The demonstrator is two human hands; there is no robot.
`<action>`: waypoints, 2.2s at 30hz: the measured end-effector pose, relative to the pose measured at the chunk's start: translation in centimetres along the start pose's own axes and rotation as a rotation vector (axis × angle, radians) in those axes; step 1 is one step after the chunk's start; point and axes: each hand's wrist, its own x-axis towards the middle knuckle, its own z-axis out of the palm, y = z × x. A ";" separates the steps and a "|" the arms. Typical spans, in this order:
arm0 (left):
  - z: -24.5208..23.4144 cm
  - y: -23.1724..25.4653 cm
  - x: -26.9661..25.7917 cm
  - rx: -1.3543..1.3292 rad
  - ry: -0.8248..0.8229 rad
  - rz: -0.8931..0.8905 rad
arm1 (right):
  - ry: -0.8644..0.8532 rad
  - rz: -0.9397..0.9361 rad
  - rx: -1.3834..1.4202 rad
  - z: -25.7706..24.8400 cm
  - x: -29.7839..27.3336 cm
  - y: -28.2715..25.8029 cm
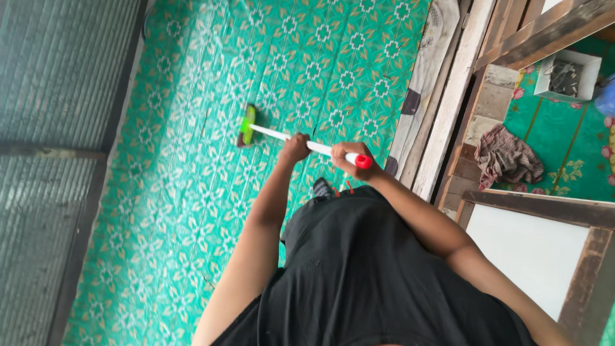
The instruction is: The person uses a squeegee to push liquid across a green patterned floor, moving from one end of the area to the other.
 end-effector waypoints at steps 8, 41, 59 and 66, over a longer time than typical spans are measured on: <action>1.9 8.8 2.1 -0.607 -0.201 0.152 | 0.141 0.018 -0.160 -5.3 1.0 -8.5; 3.2 31.6 3.4 -1.592 -0.170 0.090 | 0.121 0.043 -0.364 -14.4 -1.1 -23.2; -1.9 8.4 9.4 -0.227 0.219 0.243 | 0.010 -0.089 0.056 -14.1 4.1 -5.3; 0.9 8.2 11.7 -0.391 -0.052 0.147 | 0.029 -0.028 -0.110 -12.6 5.1 -5.3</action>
